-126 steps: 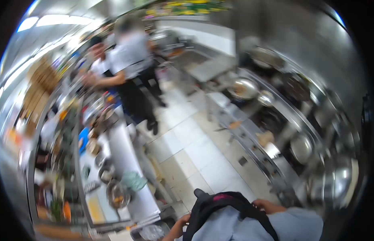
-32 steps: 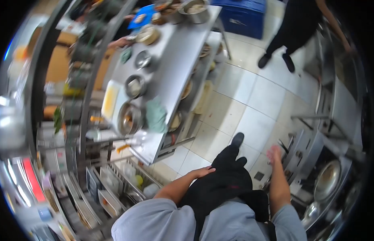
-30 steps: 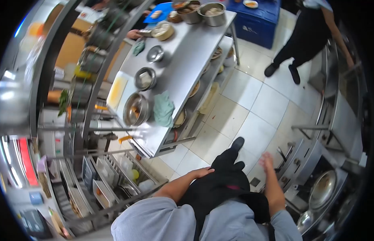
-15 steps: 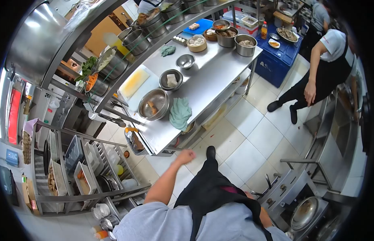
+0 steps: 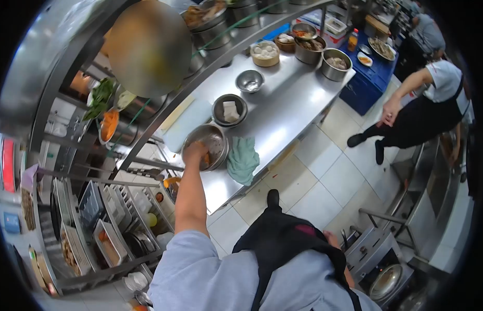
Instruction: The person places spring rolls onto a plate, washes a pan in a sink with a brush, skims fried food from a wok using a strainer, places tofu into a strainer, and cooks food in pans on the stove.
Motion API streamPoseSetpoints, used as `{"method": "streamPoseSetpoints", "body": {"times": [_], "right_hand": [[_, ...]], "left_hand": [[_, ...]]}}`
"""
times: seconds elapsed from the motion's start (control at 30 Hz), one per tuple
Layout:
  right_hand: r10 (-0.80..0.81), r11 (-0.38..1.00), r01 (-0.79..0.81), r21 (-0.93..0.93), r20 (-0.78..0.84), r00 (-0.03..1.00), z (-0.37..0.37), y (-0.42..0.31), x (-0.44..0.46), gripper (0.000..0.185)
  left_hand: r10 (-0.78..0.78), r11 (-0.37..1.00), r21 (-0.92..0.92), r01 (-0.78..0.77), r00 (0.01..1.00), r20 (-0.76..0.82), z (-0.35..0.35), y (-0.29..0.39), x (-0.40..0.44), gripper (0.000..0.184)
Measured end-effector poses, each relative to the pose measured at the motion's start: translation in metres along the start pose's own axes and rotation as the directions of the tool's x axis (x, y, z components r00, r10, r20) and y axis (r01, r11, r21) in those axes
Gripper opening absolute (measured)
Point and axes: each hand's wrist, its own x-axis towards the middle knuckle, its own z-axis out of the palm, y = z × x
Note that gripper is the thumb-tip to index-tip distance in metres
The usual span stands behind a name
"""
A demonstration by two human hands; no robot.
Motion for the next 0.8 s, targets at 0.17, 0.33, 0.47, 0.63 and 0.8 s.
{"method": "streamPoseSetpoints", "body": {"times": [0.17,0.33,0.47,0.63,0.8], "right_hand": [[0.014,0.978,-0.022,0.209,0.037,0.999,0.009,-0.020,0.029,0.010],[-0.002,0.969,-0.004,0.248,0.021,1.000,0.009,-0.005,0.068,0.023],[-0.253,0.927,0.206,-0.313,-0.117,0.961,0.018,0.057,0.132,0.035],[0.147,0.744,-0.199,-0.638,-0.134,0.980,0.032,0.050,0.142,0.040],[0.101,0.678,-0.223,-0.700,-0.212,0.972,0.017,0.072,0.167,0.039]], "left_hand": [[0.357,0.913,0.216,-0.347,0.934,-0.011,0.030,-0.044,0.094,0.056],[0.256,0.829,-0.529,-0.182,0.964,0.070,-0.083,0.079,-0.114,0.023],[0.459,0.747,-0.644,-0.166,0.830,0.318,-0.007,0.161,-0.195,0.019],[0.456,0.767,-0.628,0.132,0.576,0.678,0.222,0.237,-0.215,0.014],[0.380,0.582,-0.784,0.217,0.779,0.498,0.385,0.288,-0.080,0.015]]}}
